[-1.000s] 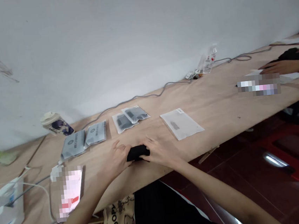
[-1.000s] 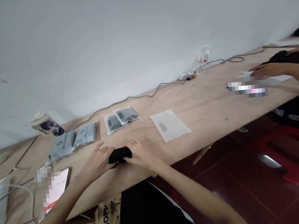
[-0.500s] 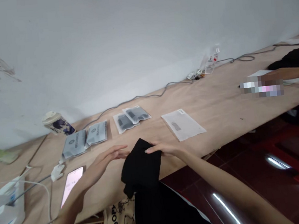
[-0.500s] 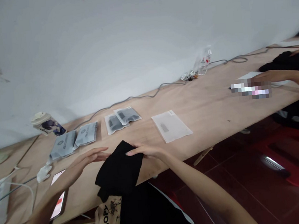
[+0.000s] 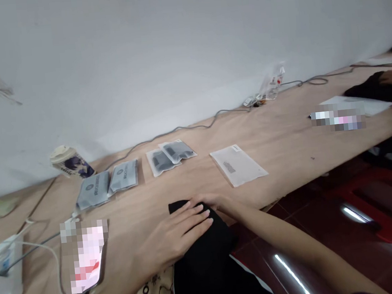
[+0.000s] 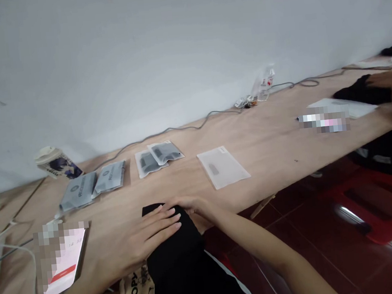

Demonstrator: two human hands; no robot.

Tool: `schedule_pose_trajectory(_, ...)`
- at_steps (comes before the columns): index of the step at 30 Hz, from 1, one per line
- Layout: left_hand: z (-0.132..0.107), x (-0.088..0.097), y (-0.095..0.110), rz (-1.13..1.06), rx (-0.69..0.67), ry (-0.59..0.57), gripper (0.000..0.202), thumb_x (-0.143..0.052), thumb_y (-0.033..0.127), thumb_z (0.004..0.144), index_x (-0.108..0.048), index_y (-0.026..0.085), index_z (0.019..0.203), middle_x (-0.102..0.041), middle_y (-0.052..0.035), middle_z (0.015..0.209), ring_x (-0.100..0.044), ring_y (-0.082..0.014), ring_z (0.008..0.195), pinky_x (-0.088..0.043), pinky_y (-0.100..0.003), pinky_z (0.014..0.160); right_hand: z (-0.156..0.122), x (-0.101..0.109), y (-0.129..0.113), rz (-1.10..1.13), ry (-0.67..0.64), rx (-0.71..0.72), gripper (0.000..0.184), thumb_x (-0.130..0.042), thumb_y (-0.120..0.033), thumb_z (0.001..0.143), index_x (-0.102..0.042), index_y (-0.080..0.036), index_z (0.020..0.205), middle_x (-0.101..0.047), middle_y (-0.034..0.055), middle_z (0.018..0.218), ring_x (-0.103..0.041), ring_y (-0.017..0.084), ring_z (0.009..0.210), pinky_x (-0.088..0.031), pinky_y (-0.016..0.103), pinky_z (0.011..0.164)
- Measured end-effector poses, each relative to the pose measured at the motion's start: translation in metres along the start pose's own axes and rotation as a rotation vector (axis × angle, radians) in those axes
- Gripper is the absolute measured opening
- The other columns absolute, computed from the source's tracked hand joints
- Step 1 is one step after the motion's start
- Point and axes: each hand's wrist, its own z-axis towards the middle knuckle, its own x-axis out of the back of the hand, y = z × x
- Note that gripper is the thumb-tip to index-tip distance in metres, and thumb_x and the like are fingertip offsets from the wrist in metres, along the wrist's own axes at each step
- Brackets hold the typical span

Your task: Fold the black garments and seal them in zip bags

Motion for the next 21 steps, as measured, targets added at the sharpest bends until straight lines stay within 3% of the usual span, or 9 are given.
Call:
schedule_pose_trajectory(3, -0.005, -0.021, -0.002, 0.053, 0.018, 0.134, 0.039, -0.033, 0.012, 0.094, -0.047, 0.012, 0.130, -0.060, -0.0100, 0.126, -0.046, -0.0181, 0.126, -0.042, -0.037, 0.104, 0.000, 0.004, -0.013, -0.008, -0.074, -0.026, 0.022, -0.056, -0.035, 0.083, -0.068, -0.016, 0.085, -0.067, 0.0012, 0.077, -0.059, 0.011, 0.070, -0.048, 0.022, 0.066)
schedule_pose_trajectory(5, -0.011, -0.035, -0.006, 0.079, 0.050, 0.158, 0.039, -0.032, 0.013, 0.094, -0.048, 0.013, 0.130, -0.060, -0.0100, 0.126, -0.049, -0.0194, 0.124, -0.045, -0.037, 0.101, -0.006, 0.012, -0.024, -0.120, -0.003, 0.024, 0.030, -0.052, -0.042, 0.087, -0.066, -0.017, 0.090, -0.067, 0.0024, 0.087, -0.060, 0.013, 0.078, -0.048, 0.024, 0.072)
schedule_pose_trajectory(7, -0.018, -0.047, -0.011, 0.089, 0.085, 0.149, 0.040, -0.033, 0.013, 0.094, -0.048, 0.014, 0.130, -0.060, -0.0094, 0.126, -0.049, -0.0201, 0.123, -0.045, -0.037, 0.100, -0.017, 0.027, -0.031, -0.390, 0.251, 0.068, 0.037, -0.047, -0.049, 0.089, -0.065, -0.018, 0.095, -0.067, 0.0041, 0.093, -0.061, 0.016, 0.085, -0.047, 0.026, 0.076)
schedule_pose_trajectory(10, -0.030, -0.061, -0.016, 0.064, 0.172, 0.206, 0.042, -0.029, 0.014, 0.095, -0.045, 0.016, 0.134, -0.058, -0.0104, 0.129, -0.046, -0.0212, 0.126, -0.042, -0.041, 0.103, -0.039, 0.057, -0.033, -0.905, 0.844, -0.025, 0.036, -0.046, -0.046, 0.090, -0.064, -0.016, 0.097, -0.066, 0.0116, 0.101, -0.059, 0.024, 0.098, -0.045, 0.032, 0.083)
schedule_pose_trajectory(12, -0.037, -0.069, -0.018, 0.036, 0.248, 0.256, 0.044, -0.029, 0.016, 0.095, -0.040, 0.018, 0.138, -0.055, -0.0117, 0.132, -0.042, -0.0231, 0.130, -0.040, -0.045, 0.105, -0.051, 0.074, -0.029, -1.088, 1.090, -0.156, 0.034, -0.049, -0.039, 0.089, -0.062, -0.011, 0.102, -0.061, 0.0214, 0.110, -0.053, 0.032, 0.109, -0.041, 0.040, 0.089)
schedule_pose_trajectory(13, -0.039, -0.072, -0.018, 0.026, 0.286, 0.280, 0.045, -0.029, 0.016, 0.095, -0.038, 0.019, 0.139, -0.053, -0.0123, 0.134, -0.040, -0.0241, 0.131, -0.039, -0.047, 0.105, -0.055, 0.081, -0.025, -1.133, 1.149, -0.215, 0.034, -0.051, -0.036, 0.088, -0.061, -0.008, 0.104, -0.059, 0.0258, 0.111, -0.051, 0.036, 0.111, -0.040, 0.044, 0.089)
schedule_pose_trajectory(16, -0.043, -0.078, -0.018, 0.009, 0.361, 0.335, 0.048, -0.030, 0.016, 0.095, -0.033, 0.022, 0.142, -0.048, -0.0123, 0.138, -0.040, -0.0253, 0.131, -0.038, -0.049, 0.105, -0.060, 0.093, -0.018, -1.205, 1.152, -0.292, 0.028, -0.048, -0.027, 0.089, -0.063, -0.005, 0.099, -0.061, 0.0294, 0.103, -0.053, 0.039, 0.106, -0.040, 0.049, 0.086)
schedule_pose_trajectory(21, -0.043, -0.075, -0.016, -0.027, 0.464, 0.406, 0.051, -0.034, 0.019, 0.094, -0.030, 0.027, 0.143, -0.044, -0.0094, 0.142, -0.044, -0.0247, 0.129, -0.038, -0.049, 0.107, -0.051, 0.083, -0.017, -1.257, 0.918, -0.191, 0.025, -0.041, -0.011, 0.087, -0.065, -0.012, 0.082, -0.066, 0.0212, 0.089, -0.060, 0.033, 0.092, -0.041, 0.044, 0.082)
